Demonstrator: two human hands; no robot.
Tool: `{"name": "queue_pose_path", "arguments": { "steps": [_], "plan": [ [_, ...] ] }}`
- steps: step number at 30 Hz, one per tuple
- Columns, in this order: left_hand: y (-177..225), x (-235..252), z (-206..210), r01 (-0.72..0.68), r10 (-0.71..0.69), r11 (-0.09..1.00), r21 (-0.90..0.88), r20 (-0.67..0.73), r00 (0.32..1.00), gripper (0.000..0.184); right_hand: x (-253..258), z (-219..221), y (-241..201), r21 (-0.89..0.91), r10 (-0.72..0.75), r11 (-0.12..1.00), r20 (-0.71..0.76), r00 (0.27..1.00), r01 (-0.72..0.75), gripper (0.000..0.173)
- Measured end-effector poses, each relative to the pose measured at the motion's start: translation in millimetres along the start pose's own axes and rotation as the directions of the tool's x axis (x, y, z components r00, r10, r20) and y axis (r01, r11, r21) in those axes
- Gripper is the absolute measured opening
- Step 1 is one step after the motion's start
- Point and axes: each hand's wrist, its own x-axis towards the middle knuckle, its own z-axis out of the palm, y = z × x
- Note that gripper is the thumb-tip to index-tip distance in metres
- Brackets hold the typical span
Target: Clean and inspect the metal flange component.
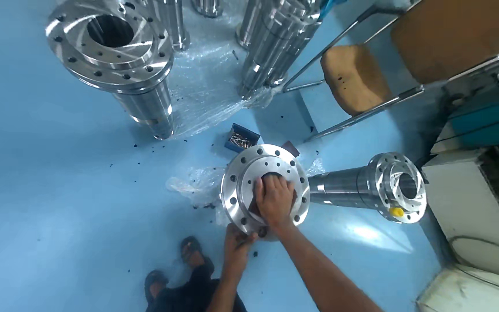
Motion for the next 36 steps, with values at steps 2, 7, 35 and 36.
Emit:
{"name": "queue_pose_path", "arguments": {
  "steps": [2,7,35,36],
  "plan": [
    [1,0,1,-0.025,0.025,1.000,-0.013,0.009,1.000,0.053,-21,-2,-4,-0.011,0.004,1.000,-0.033,0.999,-0.004,0.048],
    [1,-7,3,0.000,0.000,1.000,-0.026,0.006,1.000,0.051,-6,-3,5,0.028,0.008,1.000,0.106,0.994,-0.011,0.050],
    [6,1,1,0.020,-0.020,1.000,-0.007,0.000,1.000,0.055,-20,-7,-3,0.035,0.205,0.978,0.052,0.977,-0.207,0.035],
    [6,1,1,0.024,-0.024,1.000,-0.003,0.005,1.000,0.057,-11,-7,-5,0.043,0.190,0.980,0.069,0.979,-0.193,0.035]
  ]
}}
